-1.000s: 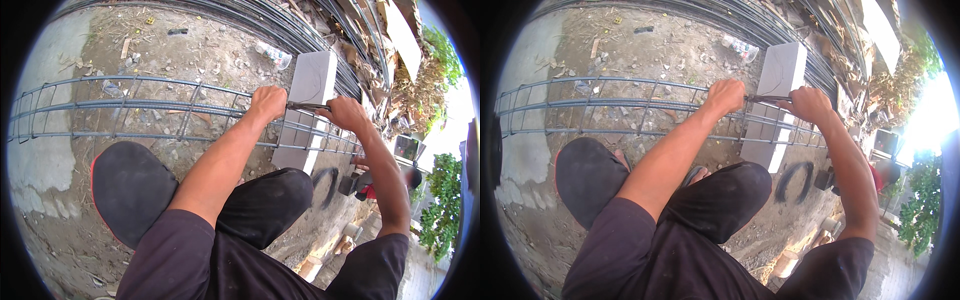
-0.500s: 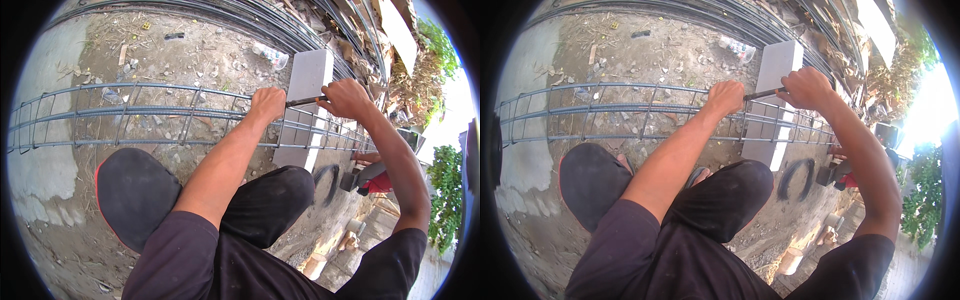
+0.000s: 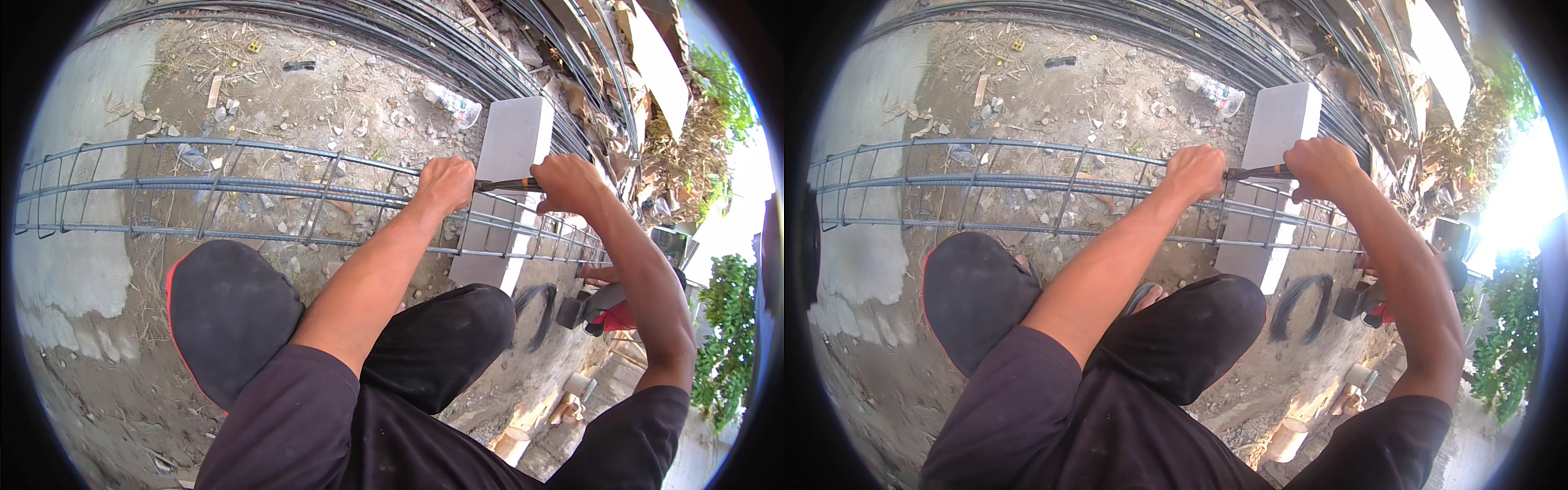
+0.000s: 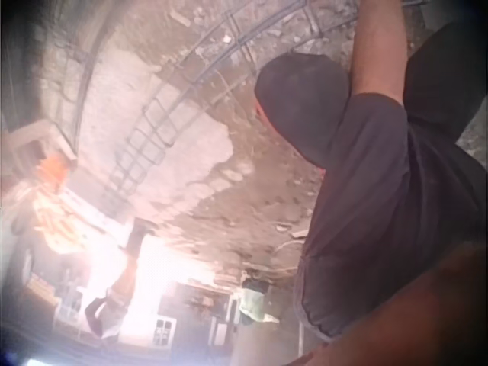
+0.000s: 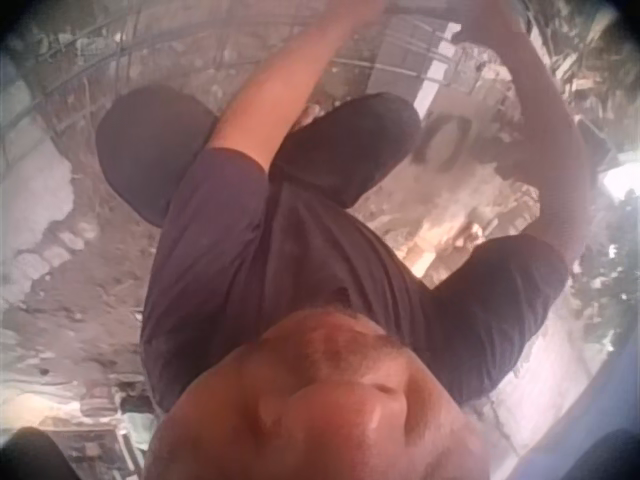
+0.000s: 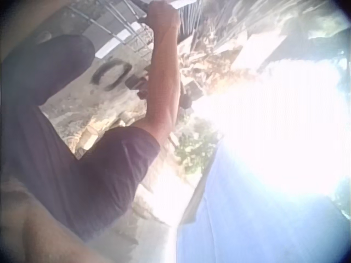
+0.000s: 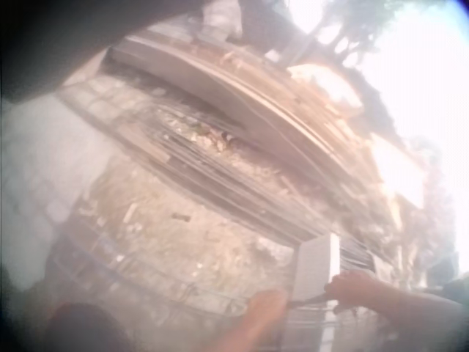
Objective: The person sits on the ground and uses pliers to twist wire ties around the intersections of a rebar cage. They repeatedly pick up wire ties, wrap them around the rebar grid, and twist them tight to secure the structure.
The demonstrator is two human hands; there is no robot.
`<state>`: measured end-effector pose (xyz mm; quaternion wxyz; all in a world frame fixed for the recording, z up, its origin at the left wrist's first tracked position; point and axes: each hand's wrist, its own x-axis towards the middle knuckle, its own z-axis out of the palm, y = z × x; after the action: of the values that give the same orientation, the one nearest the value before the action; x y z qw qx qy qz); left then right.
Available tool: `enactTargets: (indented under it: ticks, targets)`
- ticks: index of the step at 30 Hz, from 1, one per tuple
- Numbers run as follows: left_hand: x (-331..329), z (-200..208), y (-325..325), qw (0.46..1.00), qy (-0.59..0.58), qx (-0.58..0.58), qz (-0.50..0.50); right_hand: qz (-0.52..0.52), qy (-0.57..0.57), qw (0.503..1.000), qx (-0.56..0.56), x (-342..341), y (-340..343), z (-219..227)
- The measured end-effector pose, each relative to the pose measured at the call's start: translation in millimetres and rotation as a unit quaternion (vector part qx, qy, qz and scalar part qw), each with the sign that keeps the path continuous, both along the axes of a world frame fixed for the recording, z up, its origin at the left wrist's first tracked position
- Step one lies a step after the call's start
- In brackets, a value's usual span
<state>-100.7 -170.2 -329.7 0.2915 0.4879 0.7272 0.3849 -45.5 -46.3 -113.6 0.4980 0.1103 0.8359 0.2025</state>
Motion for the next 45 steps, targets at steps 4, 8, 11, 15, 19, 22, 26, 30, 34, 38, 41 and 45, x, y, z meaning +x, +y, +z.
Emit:
enactTargets:
  ticks: [4,8,11,15,19,22,26,30,34,38,41,45]
  targets:
    - [1.8,-2.0,2.3,1.0,0.013,-0.002,-0.003,-0.036,-0.029,0.999,0.027,-18.4,5.2,-3.1]
    - [6.9,-5.2,6.1,1.0,0.005,0.002,0.007,0.077,-0.014,0.996,0.037,-16.9,14.7,-5.5]
    - [6.4,-9.6,5.7,1.0,0.003,0.021,0.015,0.22,0.051,0.974,-0.036,-5.8,8.7,2.2]
    - [1.7,-7.4,5.2,1.0,-0.005,0.007,-0.003,0.355,0.149,0.919,-0.085,-9.2,4.8,4.6]
    - [2.6,-8.3,4.6,1.0,-0.013,0.02,-0.003,0.263,0.14,0.952,-0.072,-33.9,10.2,-6.4]
    - [3.2,-7.9,6.0,1.0,-0.003,0.02,-0.004,0.053,0.034,0.997,-0.033,-48.3,11.1,3.8]
    - [2.0,-7.5,5.4,1.0,0.003,0.02,0.002,-0.202,-0.045,0.978,-0.02,-37.8,12.7,-4.5]
    - [4.6,-7.7,8.2,1.0,-0.011,0.02,0.002,-0.206,-0.073,0.976,-0.025,-17.9,-2.2,7.5]
    - [2.1,-4.6,5.9,1.0,-0.001,0.014,-0.001,0.1,0.148,0.982,-0.062,-0.4,-1.9,1.3]
    - [0.2,0.9,4.1,1.0,-0.01,0.011,-0.009,0.188,0.203,0.957,-0.088,0.1,12.1,-1.9]
    - [-0.6,-0.9,3.7,1.0,-0.005,0.005,-0.002,-0.094,0.05,0.994,-0.029,-12.6,-1.5,7.1]
    - [4.2,-4.9,10.3,1.0,0.002,-0.01,-0.002,-0.406,0.061,0.904,-0.117,15.4,8.6,1.4]
